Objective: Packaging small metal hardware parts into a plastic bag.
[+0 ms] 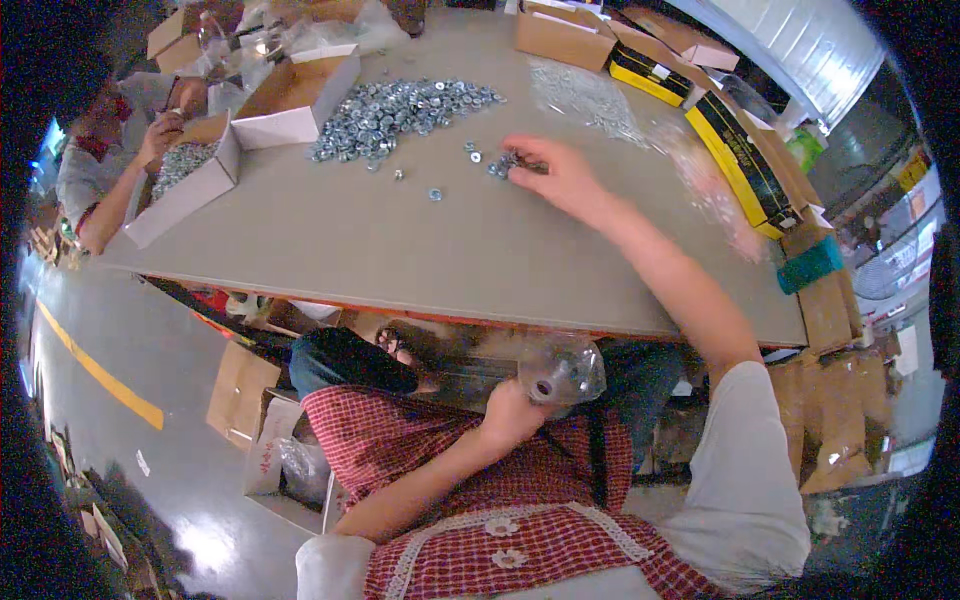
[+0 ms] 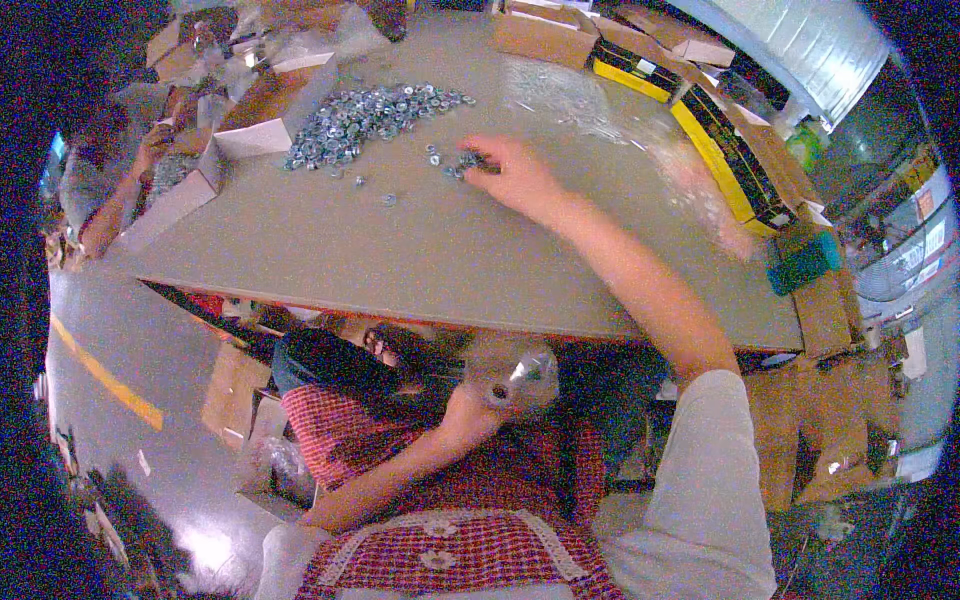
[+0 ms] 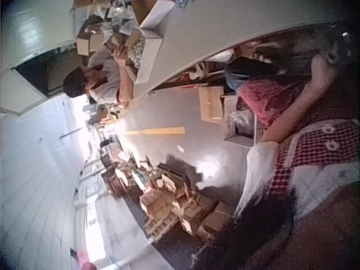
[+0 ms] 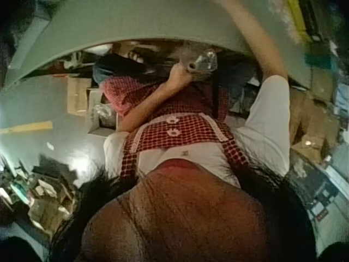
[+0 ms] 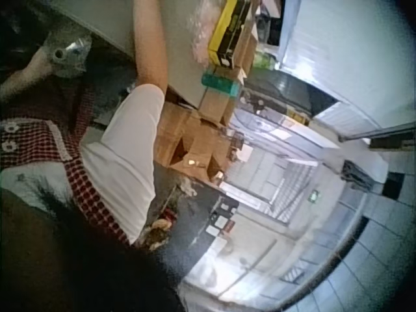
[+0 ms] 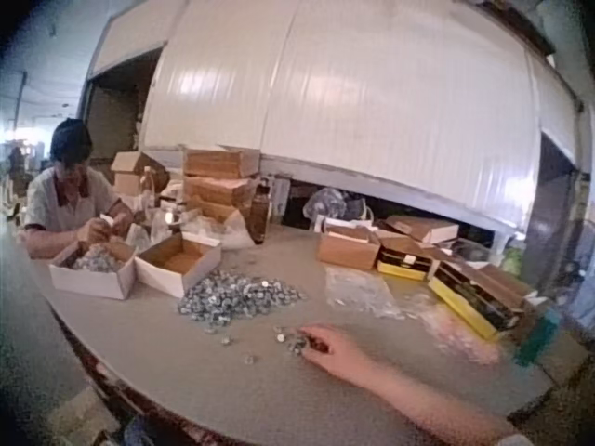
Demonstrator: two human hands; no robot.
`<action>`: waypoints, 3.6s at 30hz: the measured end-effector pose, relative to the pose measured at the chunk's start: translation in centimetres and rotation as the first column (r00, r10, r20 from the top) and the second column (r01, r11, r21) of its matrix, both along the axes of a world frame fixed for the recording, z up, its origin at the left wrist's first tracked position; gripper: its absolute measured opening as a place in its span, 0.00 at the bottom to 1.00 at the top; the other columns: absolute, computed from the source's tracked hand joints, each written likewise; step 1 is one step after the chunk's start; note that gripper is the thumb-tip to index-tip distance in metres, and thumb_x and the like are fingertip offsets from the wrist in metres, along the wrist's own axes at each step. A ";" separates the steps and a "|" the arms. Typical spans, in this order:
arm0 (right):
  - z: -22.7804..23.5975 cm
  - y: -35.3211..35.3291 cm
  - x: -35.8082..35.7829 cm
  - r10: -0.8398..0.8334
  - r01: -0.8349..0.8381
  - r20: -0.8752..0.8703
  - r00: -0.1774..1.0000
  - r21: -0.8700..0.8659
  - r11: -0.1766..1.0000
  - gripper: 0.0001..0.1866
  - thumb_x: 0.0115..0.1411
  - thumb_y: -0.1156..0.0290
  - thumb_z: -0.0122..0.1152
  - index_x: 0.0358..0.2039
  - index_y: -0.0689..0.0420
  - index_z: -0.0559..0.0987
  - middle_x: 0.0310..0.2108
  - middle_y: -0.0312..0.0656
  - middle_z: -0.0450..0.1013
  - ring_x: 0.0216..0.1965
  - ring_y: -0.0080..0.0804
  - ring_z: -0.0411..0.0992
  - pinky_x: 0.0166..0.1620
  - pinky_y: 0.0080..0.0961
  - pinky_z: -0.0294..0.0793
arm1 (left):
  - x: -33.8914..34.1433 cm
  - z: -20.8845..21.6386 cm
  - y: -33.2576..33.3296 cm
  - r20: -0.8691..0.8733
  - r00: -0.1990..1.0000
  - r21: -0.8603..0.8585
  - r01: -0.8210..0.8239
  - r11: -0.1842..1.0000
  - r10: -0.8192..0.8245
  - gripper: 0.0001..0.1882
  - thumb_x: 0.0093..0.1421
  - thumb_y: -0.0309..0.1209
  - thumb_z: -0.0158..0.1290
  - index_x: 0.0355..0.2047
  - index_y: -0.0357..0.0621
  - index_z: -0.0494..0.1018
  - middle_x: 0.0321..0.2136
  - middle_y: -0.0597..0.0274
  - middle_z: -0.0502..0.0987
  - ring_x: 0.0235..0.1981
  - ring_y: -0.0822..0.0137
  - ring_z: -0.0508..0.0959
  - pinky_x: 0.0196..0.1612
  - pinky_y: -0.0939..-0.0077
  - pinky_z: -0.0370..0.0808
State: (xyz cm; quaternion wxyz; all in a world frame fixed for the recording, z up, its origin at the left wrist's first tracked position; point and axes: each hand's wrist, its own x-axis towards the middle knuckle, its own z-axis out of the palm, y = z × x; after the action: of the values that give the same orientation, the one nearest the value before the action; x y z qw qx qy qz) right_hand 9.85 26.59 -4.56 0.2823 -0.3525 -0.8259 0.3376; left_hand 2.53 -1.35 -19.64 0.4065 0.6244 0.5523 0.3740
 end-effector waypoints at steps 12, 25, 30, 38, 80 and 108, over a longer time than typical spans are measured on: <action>-0.4 -0.3 0.9 0.055 -0.054 -0.043 0.998 0.023 0.998 0.19 0.53 0.73 0.61 0.48 0.51 0.80 0.40 0.40 0.76 0.45 0.30 0.71 0.49 0.30 0.70 | -0.1 0.9 0.2 0.018 0.998 0.018 -0.054 0.998 0.054 0.18 0.49 0.41 0.64 0.37 0.46 0.79 0.27 0.45 0.80 0.31 0.43 0.80 0.34 0.52 0.78; 0.9 -2.1 4.9 0.295 -0.304 -0.181 0.938 -0.026 0.952 0.12 0.54 0.62 0.62 0.36 0.55 0.83 0.38 0.39 0.78 0.45 0.33 0.73 0.53 0.32 0.67 | 0.2 0.1 0.5 0.034 0.999 0.074 -0.045 0.996 0.042 0.24 0.51 0.46 0.65 0.41 0.43 0.77 0.32 0.47 0.81 0.33 0.44 0.81 0.35 0.55 0.78; 0.5 -0.8 6.1 -0.048 -0.068 -0.430 0.901 -0.251 0.965 0.16 0.60 0.63 0.54 0.37 0.62 0.82 0.41 0.43 0.79 0.48 0.32 0.74 0.56 0.31 0.66 | 0.5 0.6 0.9 0.031 0.997 0.109 -0.079 0.991 0.076 0.26 0.50 0.47 0.66 0.42 0.41 0.75 0.33 0.46 0.81 0.34 0.45 0.81 0.36 0.55 0.78; 1.0 -7.5 3.2 0.237 -0.306 -0.231 0.944 -0.334 0.892 0.20 0.67 0.62 0.47 0.29 0.62 0.82 0.36 0.44 0.79 0.42 0.32 0.74 0.50 0.31 0.70 | -0.1 2.5 0.7 0.009 0.996 0.193 -0.087 0.977 0.087 0.29 0.49 0.48 0.67 0.45 0.43 0.75 0.35 0.48 0.80 0.35 0.47 0.81 0.37 0.58 0.78; -1.8 3.7 12.5 -0.569 0.311 0.534 0.626 0.498 0.810 0.36 0.68 0.46 0.40 0.59 0.71 0.65 0.63 0.62 0.58 0.66 0.59 0.54 0.67 0.52 0.51 | 0.7 -0.2 1.4 0.095 0.983 -0.053 -0.150 0.987 0.155 0.18 0.48 0.33 0.68 0.36 0.41 0.74 0.37 0.51 0.77 0.42 0.55 0.77 0.48 0.63 0.72; -1.5 -0.4 8.6 -0.387 0.076 0.520 0.761 0.522 0.850 0.47 0.66 0.36 0.33 0.63 0.73 0.59 0.67 0.63 0.51 0.69 0.60 0.47 0.70 0.50 0.43 | 0.3 2.1 1.2 -0.010 0.998 -0.101 -0.070 0.992 0.070 0.20 0.52 0.37 0.65 0.42 0.39 0.77 0.37 0.50 0.82 0.37 0.59 0.81 0.42 0.62 0.76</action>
State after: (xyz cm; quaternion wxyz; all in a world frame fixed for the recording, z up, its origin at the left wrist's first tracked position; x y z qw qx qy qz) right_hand 18.42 26.23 -6.06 0.1192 -0.4649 -0.8762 -0.0438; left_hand 2.80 -0.11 -17.54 0.4224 0.5845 0.5934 0.3575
